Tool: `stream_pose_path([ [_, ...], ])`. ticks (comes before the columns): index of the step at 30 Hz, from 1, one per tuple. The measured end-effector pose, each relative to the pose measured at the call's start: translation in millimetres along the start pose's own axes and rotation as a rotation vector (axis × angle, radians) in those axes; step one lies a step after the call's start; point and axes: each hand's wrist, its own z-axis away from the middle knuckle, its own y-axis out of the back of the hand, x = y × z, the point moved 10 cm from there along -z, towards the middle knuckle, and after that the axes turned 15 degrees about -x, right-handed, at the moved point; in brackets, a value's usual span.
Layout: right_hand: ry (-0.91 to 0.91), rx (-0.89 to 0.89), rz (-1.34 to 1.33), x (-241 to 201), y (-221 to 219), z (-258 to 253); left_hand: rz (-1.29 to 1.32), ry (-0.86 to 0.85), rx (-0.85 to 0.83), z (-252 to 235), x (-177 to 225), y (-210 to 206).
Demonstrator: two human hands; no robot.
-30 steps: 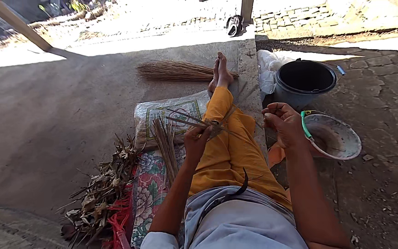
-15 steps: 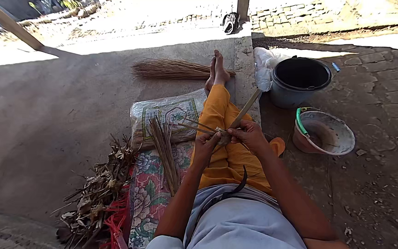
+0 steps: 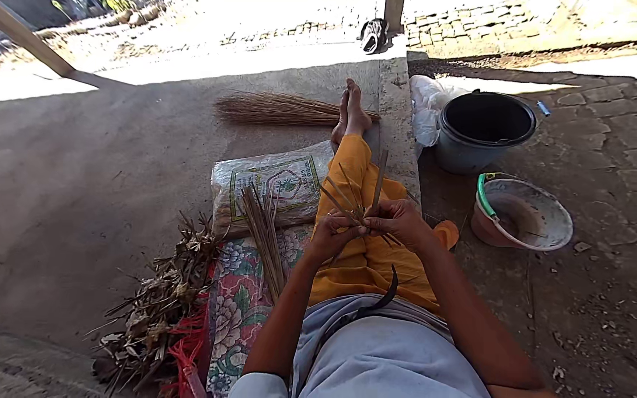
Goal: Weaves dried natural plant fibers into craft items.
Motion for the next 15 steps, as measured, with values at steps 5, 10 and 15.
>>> stream_pose_path([
  [5, 0.056, -0.130, 0.217, -1.1, -6.4, -2.2, -0.177, 0.094, -0.054, 0.9, -10.6, 2.8],
  [10, 0.050, -0.016, 0.291, 2.2, -4.0, -5.3, -0.283, 0.157, -0.093, 3.8, -11.8, 1.3],
  [15, 0.234, 0.005, 0.318, -12.0, -4.5, -1.2, 0.104, 0.127, 0.106, 10.8, -11.1, 19.0],
])
